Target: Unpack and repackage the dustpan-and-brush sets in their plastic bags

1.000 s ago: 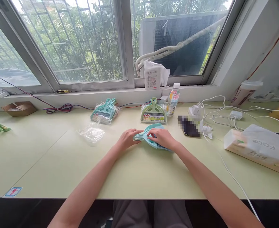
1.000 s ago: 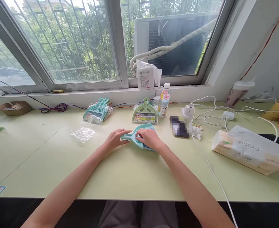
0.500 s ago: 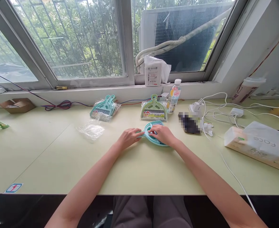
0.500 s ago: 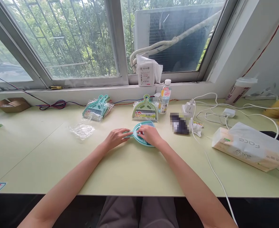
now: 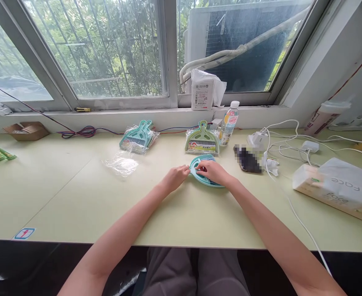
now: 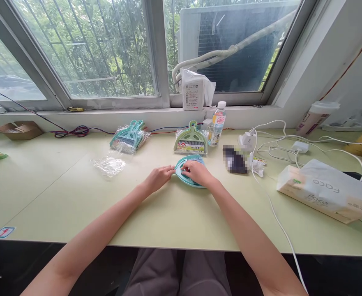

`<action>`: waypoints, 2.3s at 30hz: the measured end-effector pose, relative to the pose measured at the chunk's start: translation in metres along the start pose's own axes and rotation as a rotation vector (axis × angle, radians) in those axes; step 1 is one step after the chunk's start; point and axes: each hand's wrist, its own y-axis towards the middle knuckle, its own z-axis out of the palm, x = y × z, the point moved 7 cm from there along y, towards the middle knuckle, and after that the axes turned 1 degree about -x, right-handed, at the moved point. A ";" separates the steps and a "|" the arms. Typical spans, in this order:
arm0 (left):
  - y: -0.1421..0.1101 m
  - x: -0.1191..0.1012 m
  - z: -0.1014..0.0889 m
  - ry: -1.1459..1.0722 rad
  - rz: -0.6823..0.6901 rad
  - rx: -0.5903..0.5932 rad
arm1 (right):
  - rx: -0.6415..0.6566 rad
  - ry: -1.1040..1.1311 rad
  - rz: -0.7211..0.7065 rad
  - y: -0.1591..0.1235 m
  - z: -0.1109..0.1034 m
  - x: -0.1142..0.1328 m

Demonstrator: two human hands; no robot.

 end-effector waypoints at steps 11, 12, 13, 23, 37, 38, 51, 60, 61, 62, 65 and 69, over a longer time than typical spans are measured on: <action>-0.010 0.007 -0.058 -0.448 -0.302 -0.501 | -0.398 0.505 0.138 -0.004 -0.030 -0.004; -0.007 0.004 -0.051 -0.628 -0.314 -0.447 | -0.433 0.621 0.200 -0.005 -0.029 -0.005; -0.003 -0.001 -0.041 -0.807 -0.309 -0.362 | -0.447 0.726 0.245 -0.005 -0.026 -0.005; -0.006 0.048 0.002 -1.239 -0.638 -0.304 | -0.660 0.210 0.366 -0.019 -0.067 -0.090; -0.015 0.067 0.007 -1.273 -0.783 -0.334 | -0.416 -0.358 0.763 -0.050 -0.068 -0.192; -0.015 0.067 0.008 -1.289 -0.779 -0.340 | -0.397 -0.354 0.767 -0.050 -0.069 -0.193; -0.012 0.059 0.005 -1.449 -0.810 -0.359 | -0.266 -0.388 0.679 -0.042 -0.060 -0.196; -0.012 0.065 0.011 -1.471 -0.846 -0.356 | -0.753 0.012 0.410 -0.028 -0.083 -0.113; -0.012 0.065 0.011 -1.475 -0.844 -0.349 | -0.786 0.164 0.348 -0.023 -0.080 -0.094; -0.012 0.065 0.010 -1.479 -0.839 -0.342 | -0.794 0.315 0.280 -0.018 -0.076 -0.074; -0.011 0.063 0.008 -1.488 -0.806 -0.295 | -0.652 0.719 0.108 -0.006 -0.057 -0.017; -0.009 0.059 0.009 -1.507 -0.735 -0.216 | -0.124 1.008 -0.142 -0.004 -0.029 0.042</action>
